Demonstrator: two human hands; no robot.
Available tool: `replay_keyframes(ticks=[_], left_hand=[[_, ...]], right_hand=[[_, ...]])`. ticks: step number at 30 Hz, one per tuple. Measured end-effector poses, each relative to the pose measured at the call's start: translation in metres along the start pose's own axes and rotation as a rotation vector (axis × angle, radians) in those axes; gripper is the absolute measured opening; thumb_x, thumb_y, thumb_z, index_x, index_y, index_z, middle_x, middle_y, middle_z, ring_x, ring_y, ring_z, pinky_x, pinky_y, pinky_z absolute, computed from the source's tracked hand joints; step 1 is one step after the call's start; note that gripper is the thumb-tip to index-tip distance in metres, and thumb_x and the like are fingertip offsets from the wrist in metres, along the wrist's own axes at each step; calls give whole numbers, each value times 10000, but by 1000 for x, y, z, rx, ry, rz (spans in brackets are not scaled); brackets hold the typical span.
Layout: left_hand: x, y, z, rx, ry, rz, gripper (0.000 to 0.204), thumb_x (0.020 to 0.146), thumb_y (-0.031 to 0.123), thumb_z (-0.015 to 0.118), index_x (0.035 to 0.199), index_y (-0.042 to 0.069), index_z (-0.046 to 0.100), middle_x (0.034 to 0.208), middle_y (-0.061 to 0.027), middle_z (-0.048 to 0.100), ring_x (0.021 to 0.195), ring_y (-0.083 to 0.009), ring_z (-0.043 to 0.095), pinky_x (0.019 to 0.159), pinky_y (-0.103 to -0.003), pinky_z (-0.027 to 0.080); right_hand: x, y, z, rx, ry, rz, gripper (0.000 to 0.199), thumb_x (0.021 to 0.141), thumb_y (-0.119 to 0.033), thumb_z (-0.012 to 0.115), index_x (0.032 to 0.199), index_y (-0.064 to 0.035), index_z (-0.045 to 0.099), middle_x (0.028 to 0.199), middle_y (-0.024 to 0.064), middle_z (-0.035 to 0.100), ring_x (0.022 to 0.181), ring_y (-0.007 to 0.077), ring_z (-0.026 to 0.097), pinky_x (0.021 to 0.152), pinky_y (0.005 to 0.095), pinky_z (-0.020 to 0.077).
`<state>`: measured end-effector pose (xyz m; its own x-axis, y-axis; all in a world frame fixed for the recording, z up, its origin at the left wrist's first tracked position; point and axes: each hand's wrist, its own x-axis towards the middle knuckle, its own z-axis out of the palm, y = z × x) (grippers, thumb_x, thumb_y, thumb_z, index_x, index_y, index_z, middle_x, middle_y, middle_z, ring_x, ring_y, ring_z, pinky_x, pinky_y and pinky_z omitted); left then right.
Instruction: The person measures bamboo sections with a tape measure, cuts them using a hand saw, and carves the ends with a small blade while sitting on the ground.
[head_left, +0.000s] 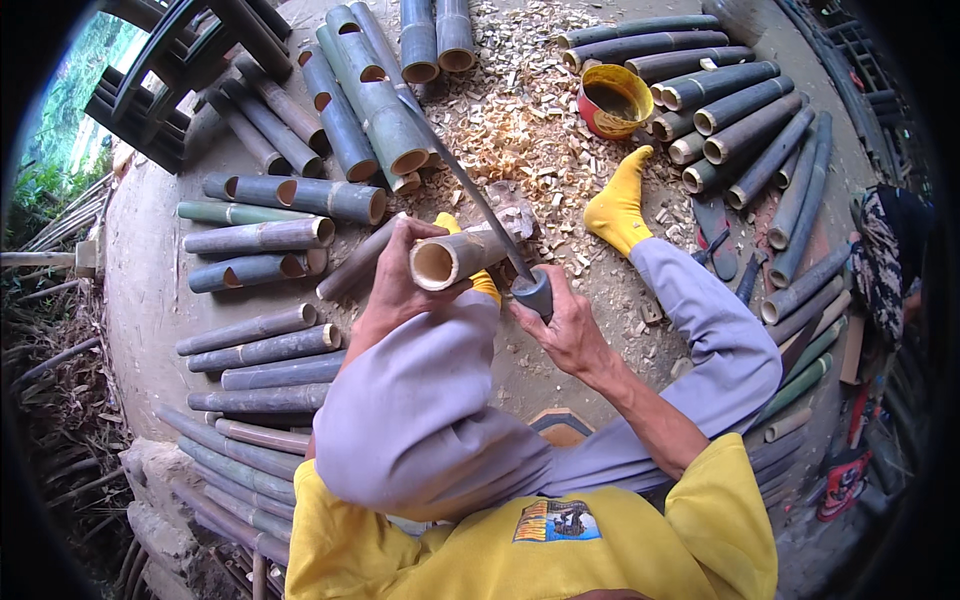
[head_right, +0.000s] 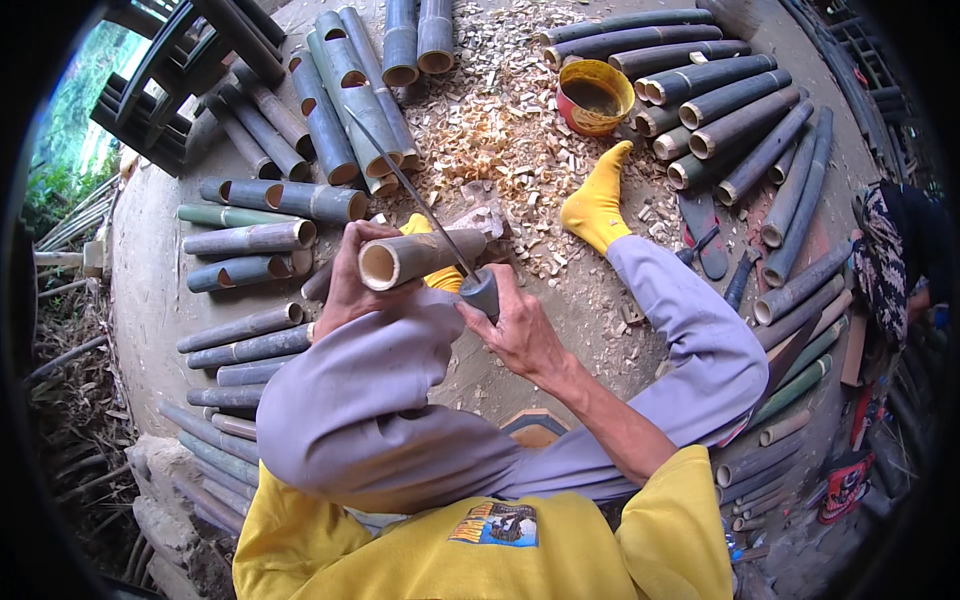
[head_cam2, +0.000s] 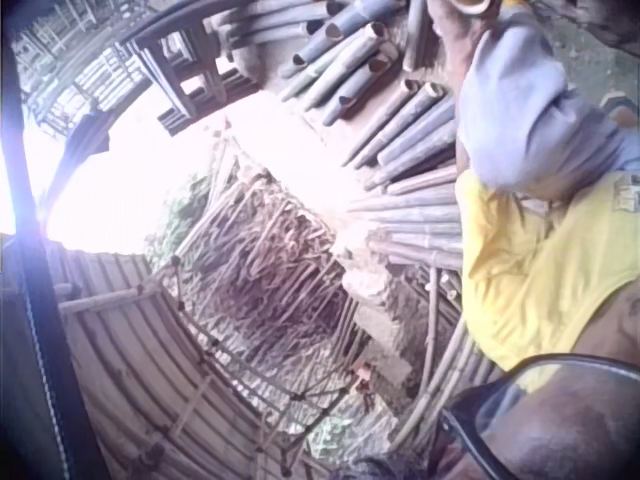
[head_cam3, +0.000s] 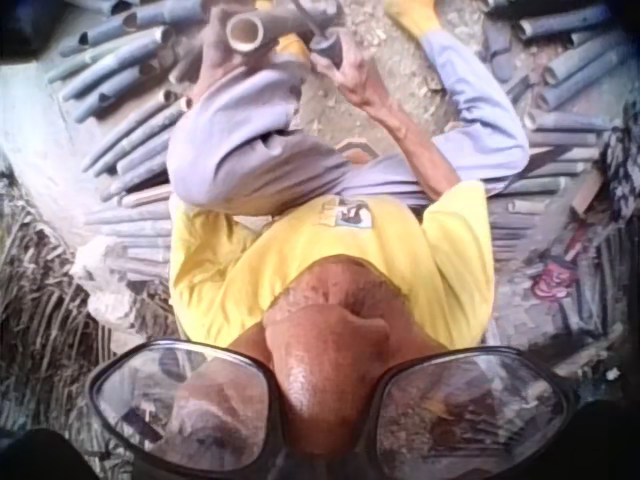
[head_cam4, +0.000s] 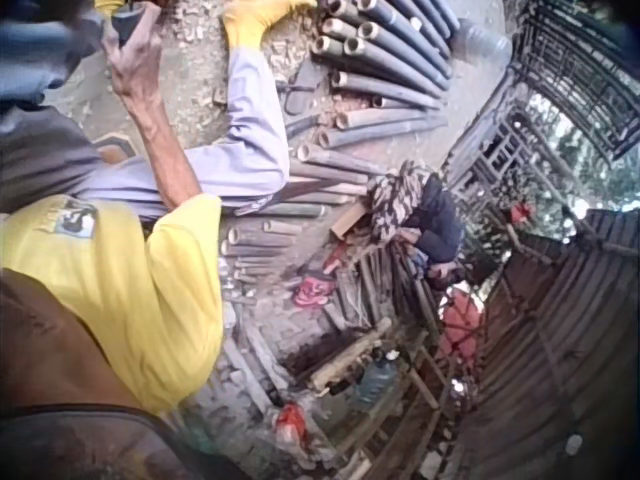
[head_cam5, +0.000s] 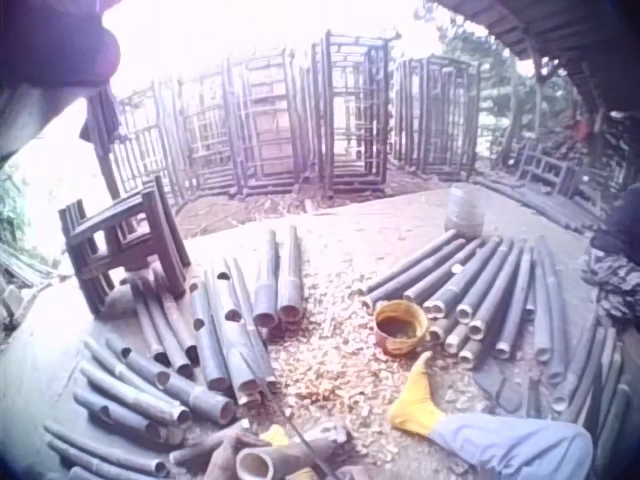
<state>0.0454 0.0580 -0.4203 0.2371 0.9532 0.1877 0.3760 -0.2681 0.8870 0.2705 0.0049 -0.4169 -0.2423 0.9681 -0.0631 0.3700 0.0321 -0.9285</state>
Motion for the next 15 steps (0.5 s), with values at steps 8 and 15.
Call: replay_keyframes(ticks=[8, 15], left_hand=[[-14, 34, 5, 129, -26, 6, 547, 624, 132, 813, 1028, 18, 464, 963, -108, 542, 893, -196, 566, 805, -315, 451], [-11, 35, 8, 170, -52, -2, 577, 587, 165, 846, 992, 19, 462, 911, -121, 564, 856, -220, 591, 759, -335, 464]], right_hand=[[-16, -12, 10, -43, 165, -200, 415, 846, -237, 645, 1107, -5, 420, 802, 158, 635, 719, 249, 655, 618, 356, 510], [-13, -20, 0, 62, 136, -45, 370, 838, -251, 643, 1047, -11, 454, 791, 169, 636, 708, 246, 661, 614, 361, 510]])
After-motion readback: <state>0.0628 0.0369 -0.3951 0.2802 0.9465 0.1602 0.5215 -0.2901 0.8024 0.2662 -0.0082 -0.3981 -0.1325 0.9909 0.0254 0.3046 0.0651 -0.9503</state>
